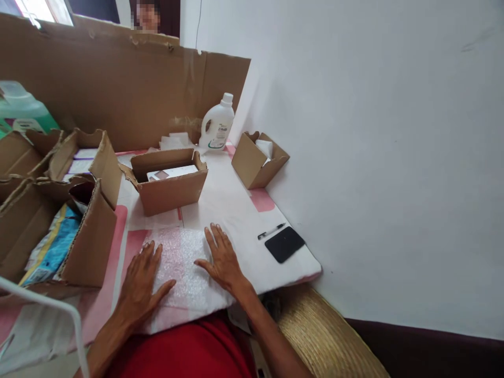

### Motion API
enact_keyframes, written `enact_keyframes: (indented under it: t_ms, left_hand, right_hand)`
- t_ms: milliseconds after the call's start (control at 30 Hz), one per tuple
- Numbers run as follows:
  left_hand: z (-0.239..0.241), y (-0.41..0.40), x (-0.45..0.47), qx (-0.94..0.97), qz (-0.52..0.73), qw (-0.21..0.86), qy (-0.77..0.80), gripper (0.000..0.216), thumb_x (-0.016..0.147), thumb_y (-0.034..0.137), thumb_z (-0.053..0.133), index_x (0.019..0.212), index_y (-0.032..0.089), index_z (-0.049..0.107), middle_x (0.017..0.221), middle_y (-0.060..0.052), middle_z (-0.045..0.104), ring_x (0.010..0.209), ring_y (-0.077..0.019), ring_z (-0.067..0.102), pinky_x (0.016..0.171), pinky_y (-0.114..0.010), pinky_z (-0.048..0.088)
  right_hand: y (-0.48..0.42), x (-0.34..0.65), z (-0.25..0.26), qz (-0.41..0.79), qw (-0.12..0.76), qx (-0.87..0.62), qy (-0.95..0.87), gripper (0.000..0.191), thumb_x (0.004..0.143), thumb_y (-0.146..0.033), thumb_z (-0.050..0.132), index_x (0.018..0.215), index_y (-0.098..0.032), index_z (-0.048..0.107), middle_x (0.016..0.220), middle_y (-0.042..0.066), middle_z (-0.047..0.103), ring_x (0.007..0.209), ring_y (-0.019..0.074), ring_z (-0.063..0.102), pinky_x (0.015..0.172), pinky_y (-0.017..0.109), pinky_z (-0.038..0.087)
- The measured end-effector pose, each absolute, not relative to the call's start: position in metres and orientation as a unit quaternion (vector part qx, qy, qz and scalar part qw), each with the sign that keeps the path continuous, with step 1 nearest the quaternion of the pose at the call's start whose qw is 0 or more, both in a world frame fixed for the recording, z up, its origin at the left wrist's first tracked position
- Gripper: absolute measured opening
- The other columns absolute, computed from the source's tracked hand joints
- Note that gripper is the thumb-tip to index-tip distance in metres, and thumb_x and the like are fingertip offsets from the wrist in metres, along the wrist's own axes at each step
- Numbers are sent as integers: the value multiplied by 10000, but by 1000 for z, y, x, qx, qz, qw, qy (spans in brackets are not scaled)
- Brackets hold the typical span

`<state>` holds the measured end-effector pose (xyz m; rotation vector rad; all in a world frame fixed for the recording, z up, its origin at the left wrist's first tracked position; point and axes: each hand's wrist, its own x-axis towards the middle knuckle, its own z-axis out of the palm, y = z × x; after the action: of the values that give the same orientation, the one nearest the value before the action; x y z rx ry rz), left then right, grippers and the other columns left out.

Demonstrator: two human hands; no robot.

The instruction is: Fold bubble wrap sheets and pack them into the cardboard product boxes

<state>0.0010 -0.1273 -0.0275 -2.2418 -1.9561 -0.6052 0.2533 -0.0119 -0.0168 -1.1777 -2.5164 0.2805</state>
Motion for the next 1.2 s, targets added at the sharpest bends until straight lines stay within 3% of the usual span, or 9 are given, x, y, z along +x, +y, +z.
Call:
enact_keyframes:
  t_ms: [133,267,333,467,667,800,967,1100,1200]
  left_hand:
    - [-20,-167,-22,-802,-168,70,-569,891,827,621,639,1552,196,342,1547,-163,466,1405,-338,455,1139,-477,370]
    - [-21,-188,-29,-817,-163,78,-547,831,829,562,664,1524,191,401,1537,-154,482,1407,-327,449,1101,-430,403]
    - [-20,-192,-27,-818,-167,80,-544,804,828,554,667,1510,202,426,1504,-145,523,1383,-318,479,1073,-419,428]
    - [-13,-198,-22,-820,-163,81,-543,738,835,492,670,1484,214,454,1431,-128,598,1307,-284,552,1025,-385,473]
    - [-4,-204,-18,-819,-186,73,-538,589,859,422,661,1396,215,536,1297,-108,676,1181,-245,624,965,-347,511]
    - [-3,-202,-18,-810,-201,57,-547,566,867,376,666,1393,213,540,1284,-105,680,1175,-234,628,985,-340,502]
    - [-8,-187,-26,-803,-234,31,-547,566,873,354,655,1411,233,527,1333,-105,668,1259,-262,604,1019,-384,499]
    - [-11,-175,-31,-779,-312,-19,-543,299,921,247,596,1210,293,655,1162,-28,750,1164,-210,670,981,-356,526]
    - [-9,-170,-27,-738,-344,-77,-576,161,933,310,594,1052,273,695,1052,-15,765,1007,-187,715,890,-324,556]
  right_hand:
    - [-41,280,-6,115,140,-251,-951,1067,810,-838,524,1587,-143,297,1663,164,248,1557,330,153,1251,528,207]
    - [-70,289,-15,121,96,-205,-967,1057,837,-837,479,1587,-118,287,1653,162,277,1551,320,179,1259,505,180]
    - [-78,291,-23,104,90,-211,-968,958,903,-756,486,1582,-107,295,1649,167,284,1546,322,196,1252,494,194]
    - [-86,296,-32,74,90,-208,-971,620,987,-386,531,1531,-121,396,1610,149,380,1509,303,295,1217,465,264]
    - [-84,300,-32,79,178,-185,-963,476,919,-178,484,1384,-102,552,1417,170,599,1356,291,495,1050,446,460]
    - [-83,298,-28,78,270,-207,-937,418,939,-72,442,1313,-143,614,1330,152,658,1329,268,515,1017,435,494]
    - [-82,292,-23,241,379,-307,-839,321,962,-176,499,1216,-230,687,1204,101,699,1130,258,600,934,455,549]
    - [-83,290,-23,321,411,-375,-766,210,979,-300,581,1121,-267,732,1042,66,731,1009,249,620,879,431,550]
    - [-84,287,-24,342,412,-433,-725,202,997,-365,576,1047,-252,736,934,50,717,928,229,617,804,368,536]
